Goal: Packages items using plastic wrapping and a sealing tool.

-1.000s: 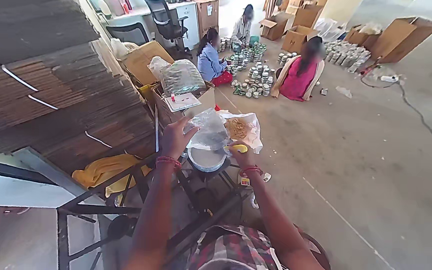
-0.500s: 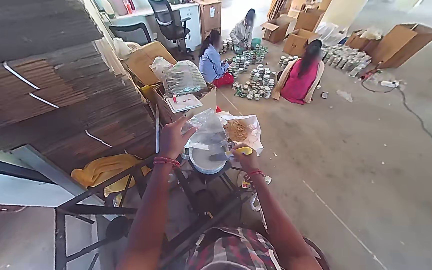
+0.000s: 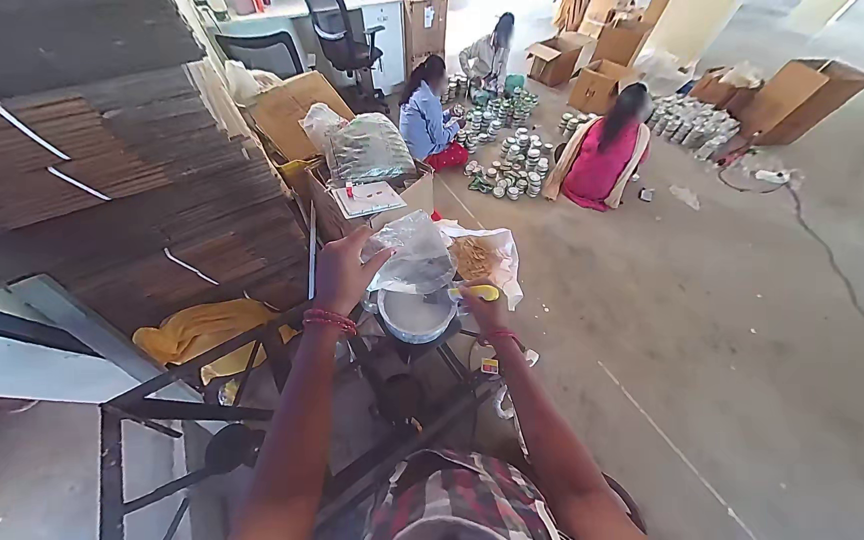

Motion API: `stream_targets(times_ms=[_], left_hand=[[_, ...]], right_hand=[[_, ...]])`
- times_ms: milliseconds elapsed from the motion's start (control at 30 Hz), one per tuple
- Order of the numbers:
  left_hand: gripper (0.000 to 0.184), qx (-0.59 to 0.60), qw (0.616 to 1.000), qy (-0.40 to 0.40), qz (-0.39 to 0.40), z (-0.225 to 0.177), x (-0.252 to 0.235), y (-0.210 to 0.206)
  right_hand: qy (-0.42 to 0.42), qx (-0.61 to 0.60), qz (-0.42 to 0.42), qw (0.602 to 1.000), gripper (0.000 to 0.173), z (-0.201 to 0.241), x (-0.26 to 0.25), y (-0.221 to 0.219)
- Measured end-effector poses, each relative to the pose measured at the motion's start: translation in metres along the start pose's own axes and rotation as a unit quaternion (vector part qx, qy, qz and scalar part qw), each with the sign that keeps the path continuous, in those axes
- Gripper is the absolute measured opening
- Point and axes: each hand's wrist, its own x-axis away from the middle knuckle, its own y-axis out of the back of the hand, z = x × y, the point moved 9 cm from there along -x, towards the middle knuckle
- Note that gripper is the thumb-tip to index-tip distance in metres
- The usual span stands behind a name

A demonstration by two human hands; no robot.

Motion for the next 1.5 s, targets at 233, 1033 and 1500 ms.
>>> stream_targets(times_ms=[233,1033,1500], left_hand=[[0.029,-0.007,1.000,-0.005,0.008,-0.003,0.000,0.003],[0.035,0.005,1.000,-0.011,0.028,-0.006,-0.014,-0.008],[0.035,-0.008,1.000,-0.020,0.011,-0.013,-0.007,0.006]], right_hand=[[0.011,0.056,0.020,0.998,0.015,0.011,0.002,0.010],[-0.045,-0.042,-0.030,0.998,0.015,-0.011,0.011,0.008],[-0.042,0.003,0.016,0.999,0.015,0.002,0.011,0.004]])
